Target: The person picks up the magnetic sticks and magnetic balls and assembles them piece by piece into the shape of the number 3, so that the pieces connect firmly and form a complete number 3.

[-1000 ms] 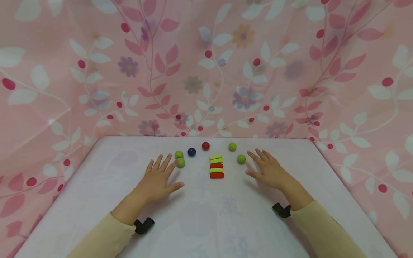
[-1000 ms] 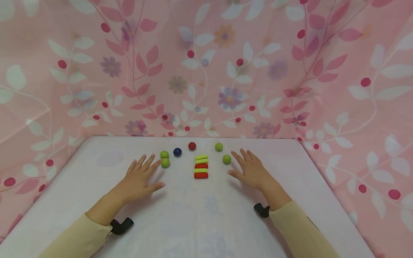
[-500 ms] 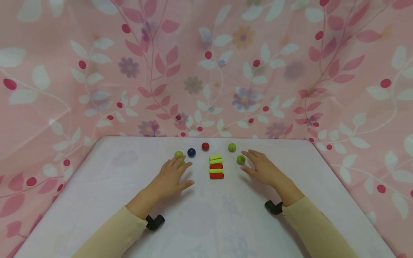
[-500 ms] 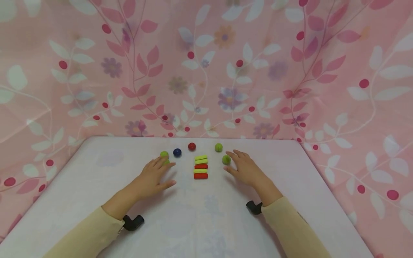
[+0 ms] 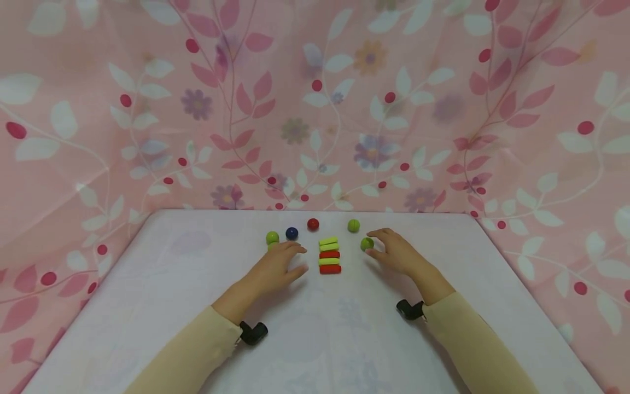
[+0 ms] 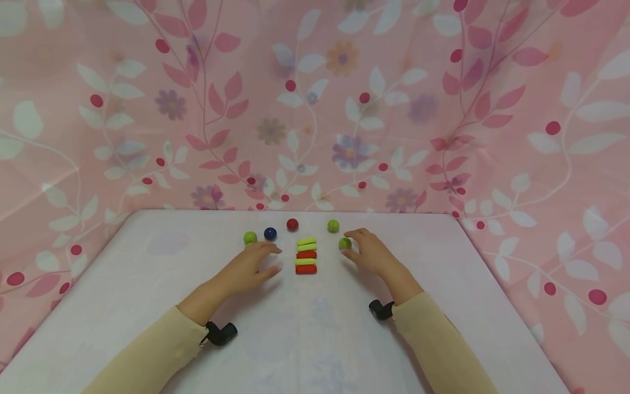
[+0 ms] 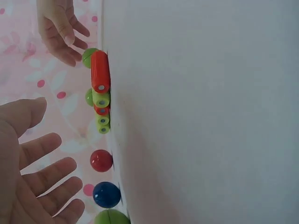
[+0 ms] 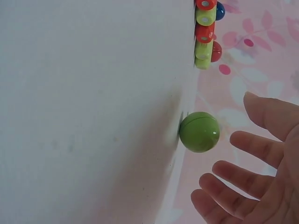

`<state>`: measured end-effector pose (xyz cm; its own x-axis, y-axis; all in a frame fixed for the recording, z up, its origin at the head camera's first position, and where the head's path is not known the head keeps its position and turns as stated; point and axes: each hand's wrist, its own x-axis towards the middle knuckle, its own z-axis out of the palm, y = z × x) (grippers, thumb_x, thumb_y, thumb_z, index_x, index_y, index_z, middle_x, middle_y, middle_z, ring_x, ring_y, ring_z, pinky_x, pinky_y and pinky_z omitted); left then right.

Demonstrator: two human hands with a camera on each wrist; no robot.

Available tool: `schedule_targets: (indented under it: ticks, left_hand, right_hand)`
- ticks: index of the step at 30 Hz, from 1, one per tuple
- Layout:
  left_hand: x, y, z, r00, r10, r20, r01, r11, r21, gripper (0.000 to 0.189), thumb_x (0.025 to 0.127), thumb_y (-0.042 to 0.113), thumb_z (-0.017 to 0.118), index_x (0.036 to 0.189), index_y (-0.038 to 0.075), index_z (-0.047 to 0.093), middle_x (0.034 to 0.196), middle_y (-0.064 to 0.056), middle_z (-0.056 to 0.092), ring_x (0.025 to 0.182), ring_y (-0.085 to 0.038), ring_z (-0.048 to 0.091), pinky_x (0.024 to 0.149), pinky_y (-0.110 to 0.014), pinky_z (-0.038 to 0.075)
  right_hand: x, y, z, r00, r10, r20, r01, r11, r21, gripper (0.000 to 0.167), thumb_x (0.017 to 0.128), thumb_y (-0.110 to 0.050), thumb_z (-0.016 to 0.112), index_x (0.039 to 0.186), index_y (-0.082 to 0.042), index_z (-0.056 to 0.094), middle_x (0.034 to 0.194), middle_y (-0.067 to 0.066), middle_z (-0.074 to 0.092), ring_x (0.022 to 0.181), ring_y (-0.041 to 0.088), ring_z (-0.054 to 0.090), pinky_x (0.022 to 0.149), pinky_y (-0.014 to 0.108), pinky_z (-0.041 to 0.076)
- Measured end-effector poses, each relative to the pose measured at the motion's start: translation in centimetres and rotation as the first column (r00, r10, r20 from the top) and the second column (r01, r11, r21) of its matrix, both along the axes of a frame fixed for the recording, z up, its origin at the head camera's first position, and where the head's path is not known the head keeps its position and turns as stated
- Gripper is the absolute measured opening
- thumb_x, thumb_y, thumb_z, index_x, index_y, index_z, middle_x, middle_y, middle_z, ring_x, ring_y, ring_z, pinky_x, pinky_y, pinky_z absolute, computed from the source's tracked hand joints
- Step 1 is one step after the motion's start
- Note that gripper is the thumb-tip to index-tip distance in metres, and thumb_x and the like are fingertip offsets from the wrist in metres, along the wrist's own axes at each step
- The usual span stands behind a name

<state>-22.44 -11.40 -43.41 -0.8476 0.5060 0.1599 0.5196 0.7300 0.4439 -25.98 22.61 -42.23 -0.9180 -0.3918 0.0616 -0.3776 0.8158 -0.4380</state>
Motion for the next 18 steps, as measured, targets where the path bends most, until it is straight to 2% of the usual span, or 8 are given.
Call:
schedule_targets:
  ticks: [4, 10, 12, 18]
  left_hand:
    - [-0.4, 0.5, -0.4, 0.997, -0.01, 0.074, 0.006, 0.999, 0.047, 0.042, 0.098, 0.035, 0.065, 0.132, 0.01, 0.061, 0.137, -0.006, 0.057, 0.132, -0.025, 0.049, 0.111, -0.044, 0.038]
    - [-0.6, 1.7, -0.5, 0.98, -0.01, 0.2, -0.009, 0.996, 0.091, 0.039, 0.098, 0.033, 0.066, 0.131, 0.013, 0.062, 0.134, -0.003, 0.059, 0.128, -0.022, 0.052, 0.108, -0.042, 0.041]
    - [-0.7, 2.1, -0.6, 0.976, -0.009, 0.218, -0.012, 0.995, 0.097, 0.037, 0.097, 0.031, 0.066, 0.13, 0.013, 0.062, 0.131, -0.003, 0.06, 0.125, -0.021, 0.054, 0.107, -0.042, 0.043]
    - [-1.0, 3.1, -1.0, 0.967, 0.042, 0.251, -0.071, 0.991, 0.109, 0.032, 0.097, 0.031, 0.068, 0.124, 0.016, 0.065, 0.118, -0.001, 0.061, 0.111, -0.017, 0.058, 0.099, -0.037, 0.048]
  right_hand:
    - [-0.5, -0.1, -0.3, 0.998, -0.024, 0.049, 0.025, 0.999, -0.02, 0.053, 0.097, -0.032, 0.068, 0.141, -0.005, 0.054, 0.137, 0.021, 0.052, 0.122, 0.039, 0.054, 0.101, 0.057, 0.043]
    - [-1.2, -0.2, -0.5, 0.995, -0.025, 0.094, 0.029, 0.999, -0.044, 0.053, 0.097, -0.03, 0.068, 0.139, -0.002, 0.055, 0.13, 0.022, 0.056, 0.116, 0.038, 0.057, 0.096, 0.054, 0.047]
    - [-1.5, -0.3, -0.5, 0.993, -0.032, 0.113, 0.038, 0.998, -0.05, 0.053, 0.096, -0.029, 0.069, 0.138, -0.001, 0.055, 0.129, 0.022, 0.057, 0.115, 0.038, 0.058, 0.096, 0.054, 0.047]
    - [-2.3, -0.5, -0.6, 0.982, -0.061, 0.178, 0.081, 0.991, -0.106, 0.052, 0.094, -0.026, 0.071, 0.137, -0.001, 0.056, 0.131, 0.021, 0.059, 0.117, 0.037, 0.059, 0.095, 0.051, 0.049]
